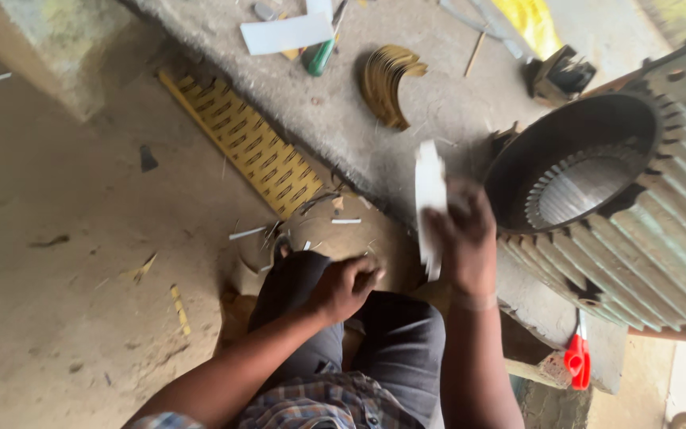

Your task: The person cuts white insulation strips into smaller pieces using red-handled scissors. They repeatedly pick up strips, cut them, and place the pieces on the workbench near a motor housing. The person also handles curved brown insulation pieces and a metal motor housing.

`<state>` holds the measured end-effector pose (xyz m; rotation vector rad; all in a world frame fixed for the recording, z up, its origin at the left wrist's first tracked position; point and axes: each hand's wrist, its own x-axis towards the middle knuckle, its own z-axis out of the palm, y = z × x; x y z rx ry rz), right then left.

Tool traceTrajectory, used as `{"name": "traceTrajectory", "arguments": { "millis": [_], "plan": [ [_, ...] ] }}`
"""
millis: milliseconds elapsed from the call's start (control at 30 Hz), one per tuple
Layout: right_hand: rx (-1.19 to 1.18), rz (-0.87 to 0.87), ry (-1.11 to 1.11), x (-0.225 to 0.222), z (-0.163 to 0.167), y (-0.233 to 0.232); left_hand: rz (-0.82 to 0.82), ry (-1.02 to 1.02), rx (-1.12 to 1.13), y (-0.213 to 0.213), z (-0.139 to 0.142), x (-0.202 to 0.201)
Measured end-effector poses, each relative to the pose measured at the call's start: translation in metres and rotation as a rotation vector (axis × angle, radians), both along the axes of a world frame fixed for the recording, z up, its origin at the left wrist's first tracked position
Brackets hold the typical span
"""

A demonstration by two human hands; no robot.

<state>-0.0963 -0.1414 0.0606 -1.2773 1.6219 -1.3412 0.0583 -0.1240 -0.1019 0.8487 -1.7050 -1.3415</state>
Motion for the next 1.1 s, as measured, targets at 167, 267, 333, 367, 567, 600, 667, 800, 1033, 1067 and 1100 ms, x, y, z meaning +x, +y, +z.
{"name": "traceTrajectory", "arguments": {
  "millis": [167, 267, 333, 367, 567, 600, 667, 800, 1033, 1067, 1100],
  "plan": [
    [0.019, 0.09, -0.116, 0.011, -0.028, 0.078, -0.027, 0.416, 0.221, 0.011, 0.043, -0.011],
    [-0.057, 0.074, -0.048, -0.006, -0.05, 0.102, 0.111, 0.199, 0.254, 0.026, 0.057, -0.028],
    [0.028, -0.005, -0.18, -0.022, -0.062, 0.118, 0.12, 0.066, 0.398, 0.038, 0.058, -0.038],
    [0.071, -0.04, -0.246, -0.029, -0.068, 0.126, 0.171, 0.048, 0.332, 0.044, 0.056, -0.045],
    [0.058, -0.1, -0.155, -0.042, -0.107, 0.153, 0.292, 0.142, 0.458, 0.079, 0.023, -0.087],
    [0.121, -0.141, 0.026, -0.041, -0.111, 0.156, 0.303, 0.245, 0.515, 0.082, 0.017, -0.094],
    [0.246, -0.224, 0.388, -0.038, -0.114, 0.159, 0.331, 0.307, 0.576, 0.091, 0.006, -0.105],
    [-0.026, 0.02, 0.802, -0.039, -0.107, 0.163, 0.361, 0.374, 0.656, 0.103, -0.007, -0.126],
    [-0.056, 0.18, 0.995, -0.033, -0.097, 0.171, 0.198, 0.907, 1.062, 0.1, -0.027, -0.128],
    [-0.034, 0.208, 0.998, -0.033, -0.096, 0.172, 0.201, 0.873, 1.126, 0.101, -0.028, -0.127],
    [0.048, 0.196, 0.958, -0.033, -0.096, 0.173, 0.204, 0.838, 1.189, 0.101, -0.029, -0.126]
  ]
}}
